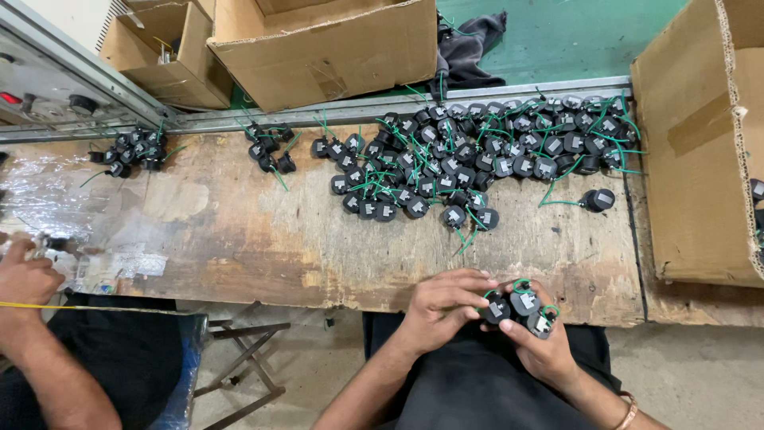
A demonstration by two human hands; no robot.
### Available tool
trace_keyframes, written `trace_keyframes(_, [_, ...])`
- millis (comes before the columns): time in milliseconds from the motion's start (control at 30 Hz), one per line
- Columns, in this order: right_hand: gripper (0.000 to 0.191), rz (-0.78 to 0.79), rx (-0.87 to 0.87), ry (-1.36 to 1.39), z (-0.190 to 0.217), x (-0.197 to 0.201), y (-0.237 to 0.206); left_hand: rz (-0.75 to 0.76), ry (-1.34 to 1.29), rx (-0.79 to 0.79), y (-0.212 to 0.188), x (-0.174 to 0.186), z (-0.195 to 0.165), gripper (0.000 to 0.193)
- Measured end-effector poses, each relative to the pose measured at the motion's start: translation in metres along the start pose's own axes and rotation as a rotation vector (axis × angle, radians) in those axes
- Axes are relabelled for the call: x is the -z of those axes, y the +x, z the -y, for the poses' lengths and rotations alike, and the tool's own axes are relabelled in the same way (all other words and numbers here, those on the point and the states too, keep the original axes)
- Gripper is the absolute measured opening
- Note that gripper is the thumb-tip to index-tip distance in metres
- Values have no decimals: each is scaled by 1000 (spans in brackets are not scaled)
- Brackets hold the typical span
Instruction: The person picks up black round coil components with green wire leads from the workbench, winds and twists the wire around each component by hand, and places the finished pieces into a cardboard box, working through the pile one at a time.
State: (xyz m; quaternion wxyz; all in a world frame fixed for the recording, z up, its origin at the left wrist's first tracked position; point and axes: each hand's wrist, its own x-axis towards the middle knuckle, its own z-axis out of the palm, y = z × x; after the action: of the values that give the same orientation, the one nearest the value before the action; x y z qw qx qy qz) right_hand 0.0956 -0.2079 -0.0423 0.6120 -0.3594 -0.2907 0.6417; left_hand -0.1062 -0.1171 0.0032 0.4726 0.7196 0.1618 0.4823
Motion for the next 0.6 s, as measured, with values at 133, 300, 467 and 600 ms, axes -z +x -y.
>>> trace_keyframes(133, [52,131,281,-760,2,0,2,-192,-526,371,-5,-17,3,26])
trace_keyframes(300, [54,107,114,-399,4,-1,0,-229,-262,244,2,-13,0,18])
trace_keyframes(467, [57,107,-48,303,5,-2,4,-272,376,149,35,15,16,28])
trace_keyframes(600, [57,76,-71,429,9,3,6,-252,572,254,43,22,34,31])
